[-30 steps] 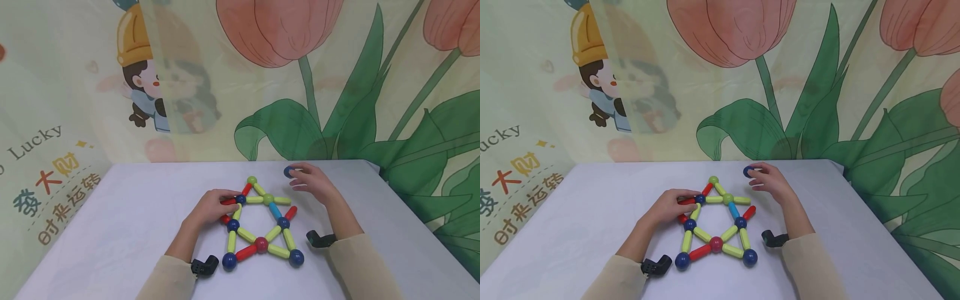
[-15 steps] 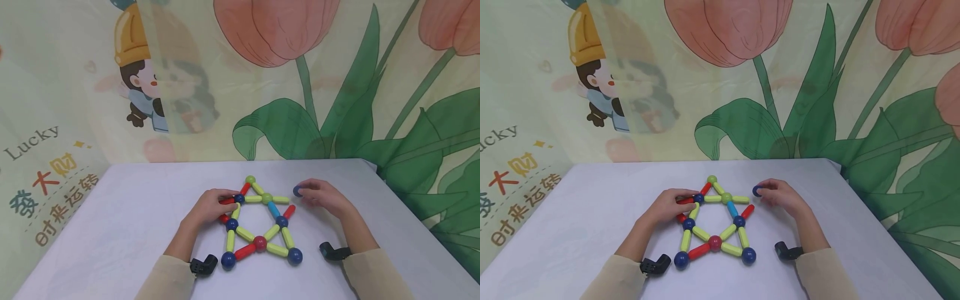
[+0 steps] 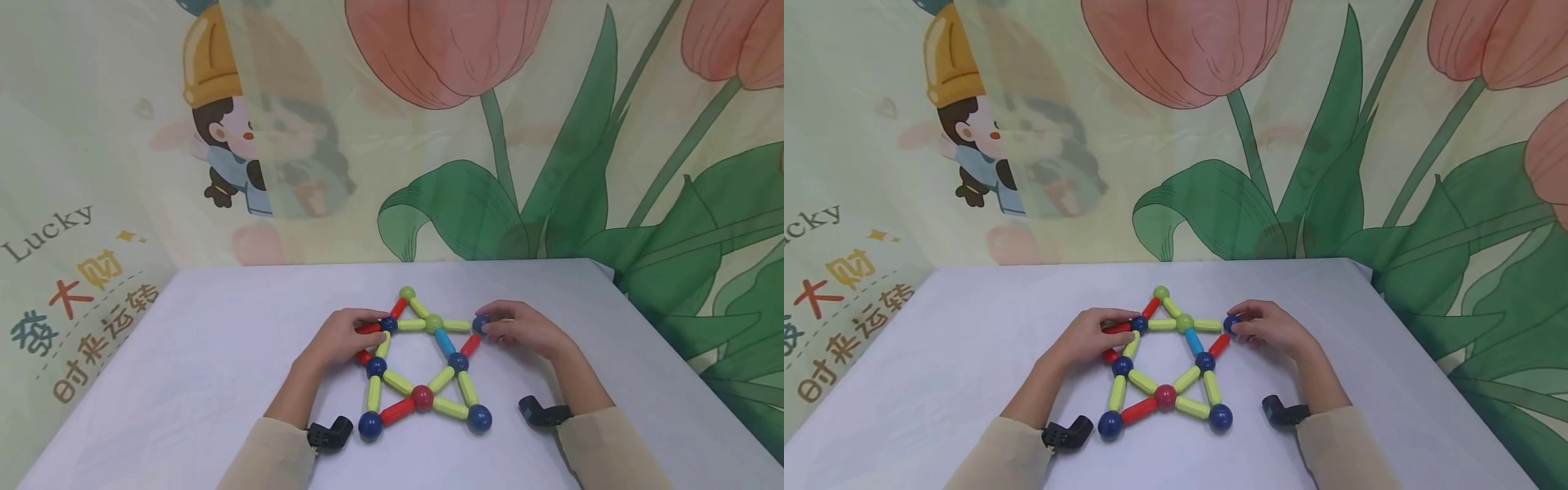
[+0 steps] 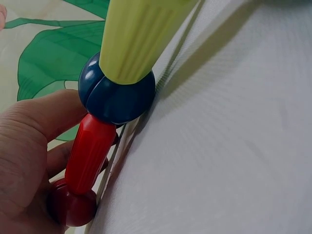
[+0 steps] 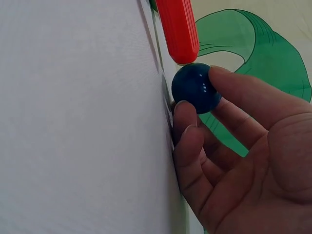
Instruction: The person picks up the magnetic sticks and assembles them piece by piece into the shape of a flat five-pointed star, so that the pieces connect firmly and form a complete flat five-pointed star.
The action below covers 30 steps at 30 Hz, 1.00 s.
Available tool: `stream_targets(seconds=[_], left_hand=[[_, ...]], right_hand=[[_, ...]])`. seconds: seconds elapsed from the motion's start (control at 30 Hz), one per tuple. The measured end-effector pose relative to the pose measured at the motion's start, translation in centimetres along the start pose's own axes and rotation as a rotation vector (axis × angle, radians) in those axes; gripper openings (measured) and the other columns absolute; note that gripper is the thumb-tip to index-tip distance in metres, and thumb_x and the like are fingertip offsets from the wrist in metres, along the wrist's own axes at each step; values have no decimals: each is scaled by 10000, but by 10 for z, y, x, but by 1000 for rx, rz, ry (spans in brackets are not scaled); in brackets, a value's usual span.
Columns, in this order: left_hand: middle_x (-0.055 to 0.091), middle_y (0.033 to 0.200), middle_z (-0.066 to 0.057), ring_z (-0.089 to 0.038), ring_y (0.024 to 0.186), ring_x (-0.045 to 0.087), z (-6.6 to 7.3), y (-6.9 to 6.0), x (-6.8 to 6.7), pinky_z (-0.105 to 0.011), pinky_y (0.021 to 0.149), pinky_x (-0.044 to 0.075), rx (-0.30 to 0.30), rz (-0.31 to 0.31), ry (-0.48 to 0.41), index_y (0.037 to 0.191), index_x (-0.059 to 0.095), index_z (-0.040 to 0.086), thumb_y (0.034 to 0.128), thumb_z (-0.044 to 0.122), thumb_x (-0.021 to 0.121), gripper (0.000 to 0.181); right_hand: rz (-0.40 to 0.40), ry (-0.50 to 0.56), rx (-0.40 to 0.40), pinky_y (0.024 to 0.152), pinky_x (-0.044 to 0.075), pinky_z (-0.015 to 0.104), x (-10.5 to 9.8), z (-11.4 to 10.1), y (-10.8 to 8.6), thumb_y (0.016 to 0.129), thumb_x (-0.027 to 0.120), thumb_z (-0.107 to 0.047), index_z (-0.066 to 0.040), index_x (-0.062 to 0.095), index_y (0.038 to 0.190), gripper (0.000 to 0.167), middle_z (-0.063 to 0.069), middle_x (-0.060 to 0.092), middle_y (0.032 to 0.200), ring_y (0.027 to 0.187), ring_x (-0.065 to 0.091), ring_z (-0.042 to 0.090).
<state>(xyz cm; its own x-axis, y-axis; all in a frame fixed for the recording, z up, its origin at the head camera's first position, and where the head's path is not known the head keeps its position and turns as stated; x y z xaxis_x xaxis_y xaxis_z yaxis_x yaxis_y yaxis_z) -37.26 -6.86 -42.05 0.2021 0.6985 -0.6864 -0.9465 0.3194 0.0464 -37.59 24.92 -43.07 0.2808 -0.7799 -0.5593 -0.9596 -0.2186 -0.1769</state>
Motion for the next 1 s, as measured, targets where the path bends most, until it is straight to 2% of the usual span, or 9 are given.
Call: stream_targets(seconds=[0.23, 0.6, 1.0], left_hand=[[710, 1313, -15, -254, 1245, 610, -1, -2, -3, -488, 1045, 511, -2, 3, 3, 1291, 737, 293, 919, 287, 766, 374], [706, 1317, -19, -254, 1244, 606, -2, -4, -2, -483, 1040, 515, -15, -1, 5, 1293, 737, 292, 919, 289, 766, 375], [703, 1324, -15, -248, 1247, 609, 1, -2, -2, -480, 1046, 515, -8, -6, 11, 1305, 728, 291, 928, 292, 754, 378]], right_hand=[[1, -42, -11, 815, 556, 318, 4, -8, -1, 957, 699, -218, -105, 668, 1331, 392, 162, 631, 1340, 973, 627, 236], [-10, -67, -22, 823, 556, 315, 6, -3, 2, 947, 712, -217, -116, 690, 1276, 344, 133, 639, 1326, 1009, 616, 238], [-32, -82, -36, 834, 564, 328, 5, -6, -1, 931, 720, -198, -120, 673, 1313, 393, 141, 628, 1336, 1096, 599, 263]])
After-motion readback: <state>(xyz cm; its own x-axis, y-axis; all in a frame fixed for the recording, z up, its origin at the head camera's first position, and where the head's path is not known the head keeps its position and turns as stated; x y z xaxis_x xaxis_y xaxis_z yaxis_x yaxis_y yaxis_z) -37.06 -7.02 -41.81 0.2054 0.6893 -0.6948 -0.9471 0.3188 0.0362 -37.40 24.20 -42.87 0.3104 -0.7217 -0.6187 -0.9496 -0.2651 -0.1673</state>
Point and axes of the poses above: each hand's wrist, its own y-axis towards the middle knuckle, its own x-axis out of the palm, z = x × y, the point moved 9 cm from there along y, towards the middle knuckle
